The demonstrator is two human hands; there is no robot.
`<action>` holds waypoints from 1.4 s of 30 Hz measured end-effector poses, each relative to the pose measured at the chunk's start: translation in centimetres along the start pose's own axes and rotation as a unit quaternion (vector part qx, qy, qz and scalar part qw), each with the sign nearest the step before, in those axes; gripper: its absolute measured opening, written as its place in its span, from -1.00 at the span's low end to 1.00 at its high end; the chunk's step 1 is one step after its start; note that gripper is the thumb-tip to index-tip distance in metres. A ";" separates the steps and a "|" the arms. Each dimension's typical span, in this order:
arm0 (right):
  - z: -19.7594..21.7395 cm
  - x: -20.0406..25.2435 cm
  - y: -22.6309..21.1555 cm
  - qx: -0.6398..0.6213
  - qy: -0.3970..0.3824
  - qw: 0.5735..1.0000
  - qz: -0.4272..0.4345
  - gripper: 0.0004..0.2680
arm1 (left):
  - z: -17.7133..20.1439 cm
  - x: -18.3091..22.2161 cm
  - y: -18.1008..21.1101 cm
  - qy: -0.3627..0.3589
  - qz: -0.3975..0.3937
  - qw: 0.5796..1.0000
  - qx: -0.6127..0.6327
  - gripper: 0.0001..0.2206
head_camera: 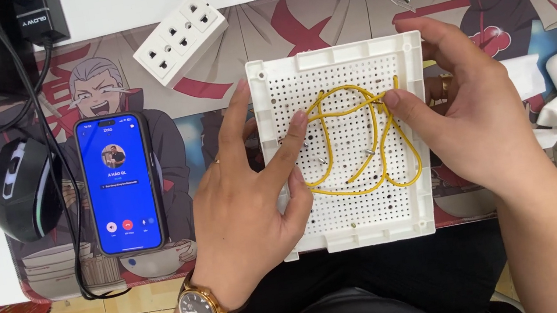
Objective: Removing switches and components from an electrical panel using a screwdriver and inspecting internal wiring.
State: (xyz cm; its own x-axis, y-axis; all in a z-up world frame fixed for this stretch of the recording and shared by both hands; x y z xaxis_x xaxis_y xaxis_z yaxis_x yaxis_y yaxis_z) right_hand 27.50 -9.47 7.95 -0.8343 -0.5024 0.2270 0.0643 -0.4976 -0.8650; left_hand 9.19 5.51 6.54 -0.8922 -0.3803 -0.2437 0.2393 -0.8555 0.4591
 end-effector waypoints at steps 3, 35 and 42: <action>0.0 0.0 0.1 0.012 0.004 1.000 0.003 -0.56 | 0.0 0.0 0.0 -0.006 -0.006 1.000 -0.009 -0.48; -1.7 -0.4 1.6 -0.063 0.024 0.998 -0.007 -0.59 | -0.8 1.2 -1.1 0.038 -0.004 0.986 0.164 -0.56; -0.3 0.0 1.9 -0.043 -0.052 0.994 0.092 -0.60 | -0.8 1.2 -1.2 -0.004 0.002 0.986 0.169 -0.48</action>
State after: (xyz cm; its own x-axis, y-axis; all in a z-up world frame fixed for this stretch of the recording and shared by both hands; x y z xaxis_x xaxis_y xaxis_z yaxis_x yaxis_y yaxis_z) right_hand 27.43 -10.23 6.13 -0.7519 -0.6512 0.1031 0.1593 -0.3313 -0.9300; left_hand 8.17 5.77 4.99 -0.8946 -0.3802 -0.2350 0.1031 -0.6872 0.7192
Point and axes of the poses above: each hand's wrist, its own x-axis away from the middle knuckle, its own z-axis out of the back of the hand, y = z × x, the point moved 3 cm from there along -x, towards the middle knuckle, and after that the axes turned 7 degrees about y, right-handed, at the moved point
